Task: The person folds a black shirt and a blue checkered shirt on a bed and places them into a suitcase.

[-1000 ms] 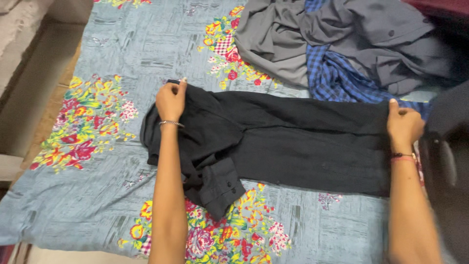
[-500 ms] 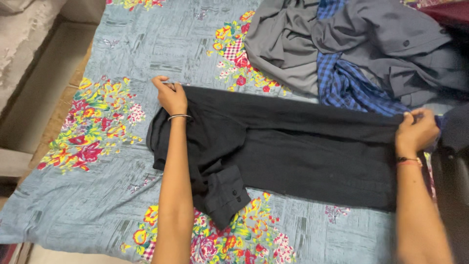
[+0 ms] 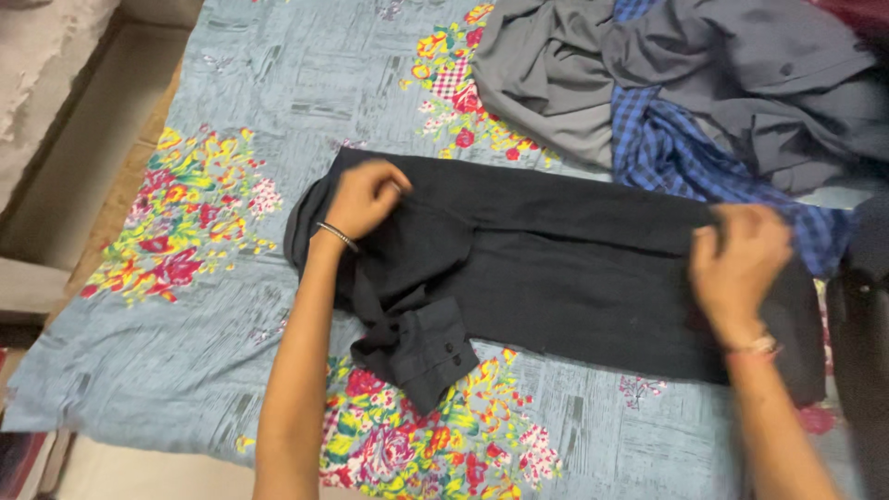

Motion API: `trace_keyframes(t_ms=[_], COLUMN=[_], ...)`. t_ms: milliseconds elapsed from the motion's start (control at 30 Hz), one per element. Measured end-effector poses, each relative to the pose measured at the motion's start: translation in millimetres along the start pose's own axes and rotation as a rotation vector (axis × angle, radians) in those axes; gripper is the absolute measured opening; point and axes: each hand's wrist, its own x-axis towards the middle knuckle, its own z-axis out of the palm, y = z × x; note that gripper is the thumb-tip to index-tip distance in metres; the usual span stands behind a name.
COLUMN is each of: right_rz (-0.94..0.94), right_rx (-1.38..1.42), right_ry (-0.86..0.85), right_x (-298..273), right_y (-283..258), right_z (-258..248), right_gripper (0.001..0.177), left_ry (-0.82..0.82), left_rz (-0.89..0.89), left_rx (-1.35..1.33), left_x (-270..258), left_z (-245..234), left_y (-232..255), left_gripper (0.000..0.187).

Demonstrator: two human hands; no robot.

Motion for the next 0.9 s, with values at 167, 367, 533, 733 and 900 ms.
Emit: trace_keyframes(t_ms=[167, 367, 533, 733, 900], right_rz=[-0.398, -0.855, -0.713, 0.321, 0.665], right_rx=[0.592, 0.663, 0.743, 1.123, 1.458], right_ry=[-0.252, -0.349, -0.428, -0.215, -0.075], right_x=[-8, -30, -43, -11, 23], right_y=[-183, -283, -287, -219, -146], right_z=[-48, -47, -15, -15, -21], right_gripper=[0.044, 0.064, 0.034, 0.01, 0.006], left_ry=[-0.397, -0.676, -0.452, -0.606, -0.613], left_rz=[0.018, -0.39, -0.121, -0.647, -0.611], left_rx=[-0.114, 0.204, -0.174, -0.669, -0.222], left_x=[-26, -19, -16, 9, 32], left_z=[-6, -7, 13, 6, -5], left_y=[-1, -4, -29, -58, -25], left_gripper=[0.02, 0.035, 0.048, 0.071, 0.084])
